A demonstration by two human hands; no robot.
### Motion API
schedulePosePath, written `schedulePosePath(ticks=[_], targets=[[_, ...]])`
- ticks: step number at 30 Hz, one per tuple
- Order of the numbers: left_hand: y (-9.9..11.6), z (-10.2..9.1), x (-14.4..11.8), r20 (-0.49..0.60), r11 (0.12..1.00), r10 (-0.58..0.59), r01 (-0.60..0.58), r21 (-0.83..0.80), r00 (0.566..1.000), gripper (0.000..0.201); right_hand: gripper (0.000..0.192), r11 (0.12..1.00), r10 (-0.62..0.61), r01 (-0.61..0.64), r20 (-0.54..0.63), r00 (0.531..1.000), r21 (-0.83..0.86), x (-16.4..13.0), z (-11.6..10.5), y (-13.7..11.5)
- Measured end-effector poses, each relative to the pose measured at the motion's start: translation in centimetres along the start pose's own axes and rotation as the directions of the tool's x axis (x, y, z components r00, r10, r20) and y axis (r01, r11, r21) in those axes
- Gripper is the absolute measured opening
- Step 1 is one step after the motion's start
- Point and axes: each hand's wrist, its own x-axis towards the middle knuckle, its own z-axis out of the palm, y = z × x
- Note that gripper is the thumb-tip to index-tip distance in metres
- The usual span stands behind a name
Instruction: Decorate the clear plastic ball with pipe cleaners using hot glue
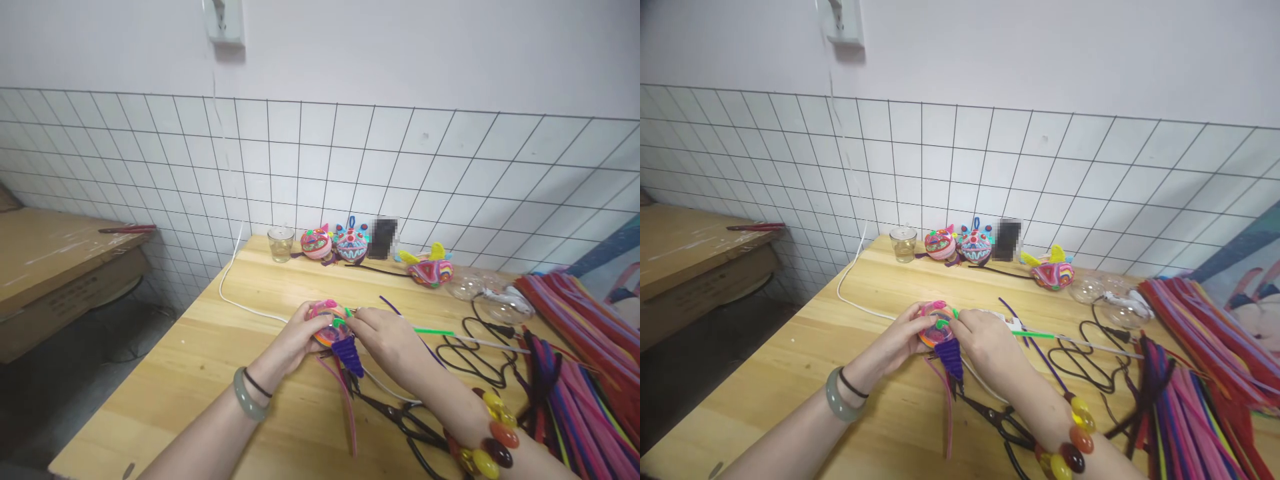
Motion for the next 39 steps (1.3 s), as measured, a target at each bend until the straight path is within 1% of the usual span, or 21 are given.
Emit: schedulePosePath(ticks=[8,13,19,23,26,30,34,39], targets=[[-0.2,-0.2,0.1,0.012,1.000,0.006,-0.006,0.013,1.000,0.037,0.018,1.000,0.009,-0.009,0.044,0.999,0.011,-0.1,0.1,0.2],[-0.2,-0.3,0.2,0.001,1.000,0.003,-0.003,0.015,1.000,0.038,0.020,1.000,0.000,0.000,0.014,1.000,0.008,-0.1,0.1,0.2],[-0.6,-0.5,0.4,-0.012,1.000,0.021,-0.021,0.014,1.000,0.041,0.023,0.999,0.036,-0.036,-0.019,0.999,0.016,0.1,0.0,-0.2],[-0.8,-0.3,0.5,-0.046,0.999,0.050,-0.050,0.010,0.998,0.041,0.025,0.998,0.069,-0.069,-0.075,0.995,0.007,0.0,0.2,-0.7],[-0.9,-0.1,0.5,-0.066,0.997,0.073,-0.073,0.002,0.995,0.044,0.025,0.993,0.121,-0.118,-0.128,0.984,0.025,0.0,0.6,-1.1],[-0.9,0.1,0.4,-0.081,0.991,0.137,-0.137,0.003,0.987,0.048,0.025,0.979,0.195,-0.179,-0.210,0.958,0.096,0.0,0.9,-1.8],[-0.9,0.2,0.4,-0.096,0.980,0.198,-0.200,-0.003,0.975,0.050,0.022,0.972,0.226,-0.197,-0.281,0.933,0.129,0.2,1.1,-2.4],[-0.8,0.4,0.4,-0.135,0.972,0.232,-0.236,-0.016,0.963,0.054,0.021,0.955,0.288,-0.251,-0.301,0.909,0.157,0.4,1.3,-2.7]])
